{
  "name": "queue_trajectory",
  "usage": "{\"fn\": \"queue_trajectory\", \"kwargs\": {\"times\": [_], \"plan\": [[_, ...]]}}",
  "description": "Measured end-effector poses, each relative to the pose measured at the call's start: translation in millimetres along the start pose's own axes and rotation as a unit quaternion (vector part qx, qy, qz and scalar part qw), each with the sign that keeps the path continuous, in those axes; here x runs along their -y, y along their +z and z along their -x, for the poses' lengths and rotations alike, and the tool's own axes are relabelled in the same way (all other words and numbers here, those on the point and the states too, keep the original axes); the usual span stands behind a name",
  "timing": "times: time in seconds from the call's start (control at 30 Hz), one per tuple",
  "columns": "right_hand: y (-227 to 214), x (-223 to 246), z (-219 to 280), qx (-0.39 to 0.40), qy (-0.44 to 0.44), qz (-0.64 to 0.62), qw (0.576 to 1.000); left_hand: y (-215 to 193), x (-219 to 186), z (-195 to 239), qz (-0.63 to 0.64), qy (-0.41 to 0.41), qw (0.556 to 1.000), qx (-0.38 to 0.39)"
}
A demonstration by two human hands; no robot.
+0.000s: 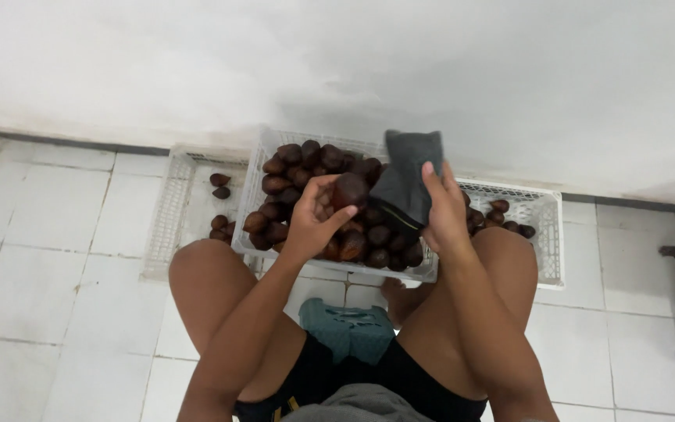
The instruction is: The person sits on a tiled floor and polishes brown nuts one by one using a gray cloth. They pick each nut from a white plastic crate, rub it with the cloth, and place it back into the crate.
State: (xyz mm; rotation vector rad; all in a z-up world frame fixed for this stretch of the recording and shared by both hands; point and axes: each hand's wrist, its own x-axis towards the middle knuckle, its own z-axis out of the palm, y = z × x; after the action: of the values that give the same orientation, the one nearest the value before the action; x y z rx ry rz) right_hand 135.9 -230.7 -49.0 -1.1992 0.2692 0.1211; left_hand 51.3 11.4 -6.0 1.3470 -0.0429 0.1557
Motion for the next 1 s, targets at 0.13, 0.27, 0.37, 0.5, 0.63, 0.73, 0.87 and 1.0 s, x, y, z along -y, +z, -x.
{"fn": "queue_trajectory", "kwargs": {"times": [0.13,0.27,0.37,0.5,0.63,0.73,0.87,1.0], "plan": [[68.0,50.3,71.9,0.010,-0.240,0.312,0.919,0.9,8.5,1.0,0.027,-0.017,0.999,-0.014],[85.3,35.1,86.3,0.212,-0.456,0.392,0.770,3.2,10.7,5.8,-0.041,0.021,0.999,-0.007],[96.4,34.3,98.0,0.248,-0.419,0.395,0.779,2.7,-1.8,11.9,-0.141,0.070,0.987,0.017],[65.8,5.1,61.0,0.179,-0.123,0.305,0.927,6.3,-27.7,17.8,-0.174,0.117,0.976,0.053],[31.4,-0.9,20.5,0.105,0.018,0.137,0.985,1.5,-19.9,21.8,-0.157,0.133,0.976,0.069],[61.7,59.7,53.5,0.041,0.022,0.083,0.995,-4.3,-18.8,21.9,-0.132,0.124,0.983,0.039],[79.4,93.8,81.6,0.124,-0.250,0.285,0.917,-14.4,-10.6,22.5,-0.059,0.027,0.998,-0.019],[92.1,68.1,84.6,0.217,-0.522,0.452,0.690,-14.1,-0.4,16.8,0.007,-0.035,0.999,-0.019]]}}
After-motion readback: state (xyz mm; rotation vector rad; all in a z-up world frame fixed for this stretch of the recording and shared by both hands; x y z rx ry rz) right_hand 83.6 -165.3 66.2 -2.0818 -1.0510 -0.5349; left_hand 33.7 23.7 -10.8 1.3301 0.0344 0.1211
